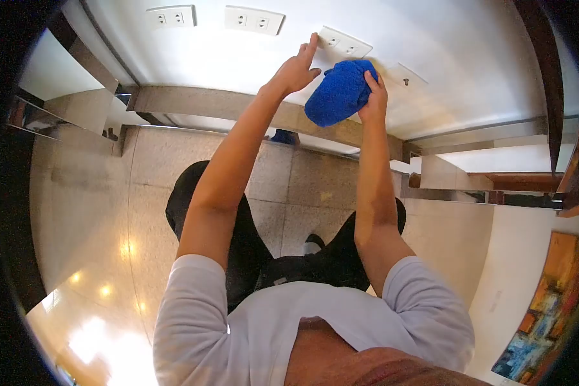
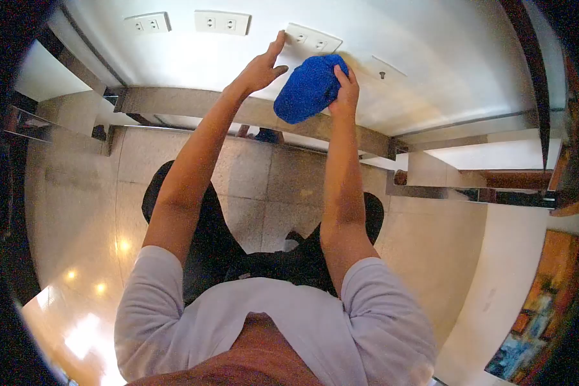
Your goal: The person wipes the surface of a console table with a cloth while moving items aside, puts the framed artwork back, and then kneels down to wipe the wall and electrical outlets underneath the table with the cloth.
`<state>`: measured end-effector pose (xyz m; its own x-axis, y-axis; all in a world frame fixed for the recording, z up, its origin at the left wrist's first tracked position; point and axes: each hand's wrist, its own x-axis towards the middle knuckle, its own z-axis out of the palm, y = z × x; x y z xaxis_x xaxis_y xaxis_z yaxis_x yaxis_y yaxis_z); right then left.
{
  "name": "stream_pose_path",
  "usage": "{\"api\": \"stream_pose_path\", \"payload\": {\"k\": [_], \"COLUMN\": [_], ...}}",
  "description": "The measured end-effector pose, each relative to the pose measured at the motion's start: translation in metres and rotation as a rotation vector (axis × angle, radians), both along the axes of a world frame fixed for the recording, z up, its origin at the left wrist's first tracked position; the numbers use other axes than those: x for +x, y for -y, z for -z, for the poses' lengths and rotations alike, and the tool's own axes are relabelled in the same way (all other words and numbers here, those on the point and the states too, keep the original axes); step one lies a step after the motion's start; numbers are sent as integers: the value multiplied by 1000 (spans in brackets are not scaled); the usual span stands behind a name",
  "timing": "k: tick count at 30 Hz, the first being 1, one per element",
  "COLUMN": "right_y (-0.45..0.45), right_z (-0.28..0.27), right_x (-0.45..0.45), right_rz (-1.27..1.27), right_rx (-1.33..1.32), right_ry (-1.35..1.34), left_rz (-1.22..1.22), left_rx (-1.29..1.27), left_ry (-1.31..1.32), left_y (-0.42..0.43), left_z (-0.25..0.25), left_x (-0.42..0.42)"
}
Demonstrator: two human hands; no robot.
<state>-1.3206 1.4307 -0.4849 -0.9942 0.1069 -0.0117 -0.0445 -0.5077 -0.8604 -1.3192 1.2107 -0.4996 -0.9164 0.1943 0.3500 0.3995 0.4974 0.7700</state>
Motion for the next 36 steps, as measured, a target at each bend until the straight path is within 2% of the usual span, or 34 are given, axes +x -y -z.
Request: {"api": "stream_pose_path", "payload": {"k": [4,7,8,11,12,15,17,20,21,23,26,29,30,33,36], "right_y": [8,34,48,98,111,143,142,106,85,47,50,79,86,99,94], "right_z": [26,40,41,20,19,21,17,36,46,49,46,25,15,-7,-24], "right_x": [-11,-32,-42,-50,-47,-33,-25,-45,-54,-53,-53,-22,-16,-5,7], "right_rz": [94,300,424,559,522,363,241,225,158,141,358,-125,-135,-152,-165], "right_rx": [-87,-60,-114,-262,-246,-194,-184,-145,-350,-425,-169,39,44,48,55], "right_ry": [103,122,122,173,135,15,9,27,74,82,158,116,70,-35,-129], "left_rz": [-4,-8,-49,-48,-59,-82,-68,-62,-73,-45,-65,-64,-53,154,97], "left_rx": [-7,17,12,-4,2,-116,-71,-61,-9,17,10,7,80,561,528], "left_ry": [36,21,108,92,147,77,130,152,94,124,142,172,155,198,192], "left_y": [3,4,2,4,5,10,10,9,9,11,8,11,14,32,51], "left_z": [1,-4,-11,-13,-19,-14,-12,-12,-14,-16,-9,-17,-11,-31,-43], "left_x": [-5,-5,0,0,3,-2,-5,-6,0,1,-3,0,-6,6,13]}}
